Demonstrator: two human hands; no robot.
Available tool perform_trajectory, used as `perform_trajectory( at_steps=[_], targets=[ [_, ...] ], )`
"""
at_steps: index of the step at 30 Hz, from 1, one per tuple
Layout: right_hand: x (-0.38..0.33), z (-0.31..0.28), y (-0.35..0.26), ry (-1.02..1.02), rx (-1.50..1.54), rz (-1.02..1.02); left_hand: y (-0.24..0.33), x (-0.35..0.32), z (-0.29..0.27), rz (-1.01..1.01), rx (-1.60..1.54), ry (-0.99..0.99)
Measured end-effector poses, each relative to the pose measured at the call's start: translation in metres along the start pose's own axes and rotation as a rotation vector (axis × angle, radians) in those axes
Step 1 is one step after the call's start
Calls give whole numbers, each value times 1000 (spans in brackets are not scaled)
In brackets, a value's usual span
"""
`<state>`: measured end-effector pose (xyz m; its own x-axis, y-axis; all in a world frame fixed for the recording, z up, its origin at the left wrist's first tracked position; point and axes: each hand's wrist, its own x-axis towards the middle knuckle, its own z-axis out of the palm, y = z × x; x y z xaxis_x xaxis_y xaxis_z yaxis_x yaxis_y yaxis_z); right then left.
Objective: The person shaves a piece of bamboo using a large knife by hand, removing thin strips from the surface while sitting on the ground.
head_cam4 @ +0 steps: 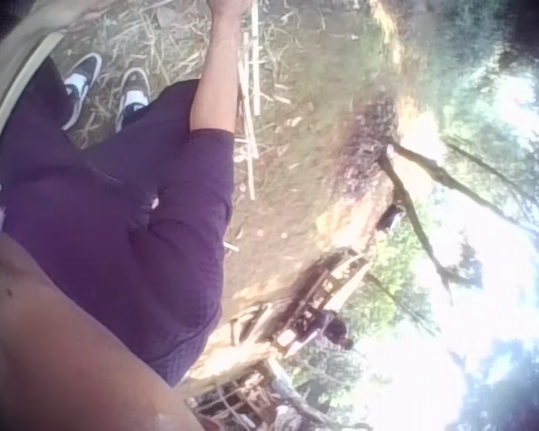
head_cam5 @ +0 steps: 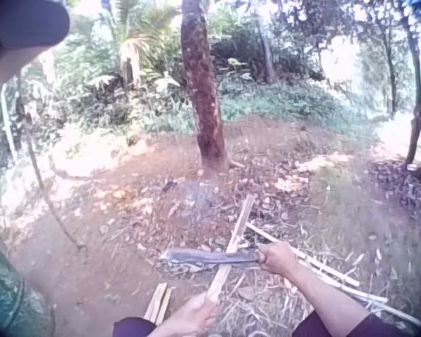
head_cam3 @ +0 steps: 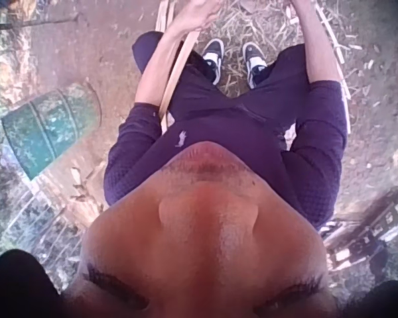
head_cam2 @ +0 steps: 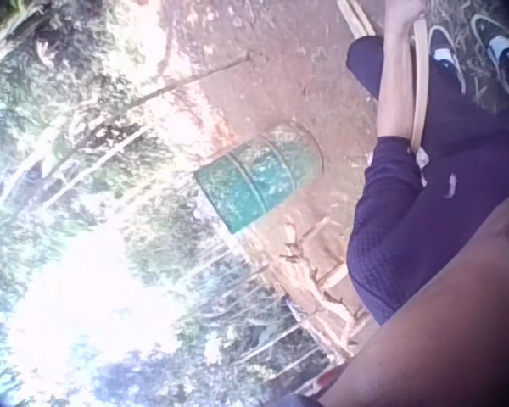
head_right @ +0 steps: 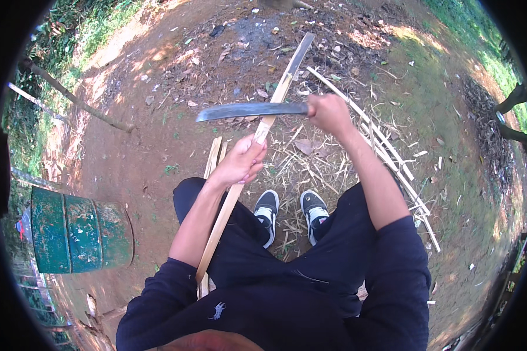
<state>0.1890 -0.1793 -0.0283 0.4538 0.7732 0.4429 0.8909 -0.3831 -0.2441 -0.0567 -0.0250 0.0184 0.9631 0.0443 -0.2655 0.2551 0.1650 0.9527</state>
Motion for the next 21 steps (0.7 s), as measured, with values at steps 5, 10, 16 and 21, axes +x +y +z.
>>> perform_trajectory(
  at_steps=[5,10,16,21],
  targets=[
    [6,-13,37,110,-19,737,4,-7,4,15,-34,-34],
    [-1,-25,1,-125,35,588,12,-8,1,36,-176,-32],
    [-5,-3,-33,-314,53,588,11,11,-14,122,-283,-50],
    [-18,21,6,-125,355,940,9,11,-24,85,-262,11]
  ],
)
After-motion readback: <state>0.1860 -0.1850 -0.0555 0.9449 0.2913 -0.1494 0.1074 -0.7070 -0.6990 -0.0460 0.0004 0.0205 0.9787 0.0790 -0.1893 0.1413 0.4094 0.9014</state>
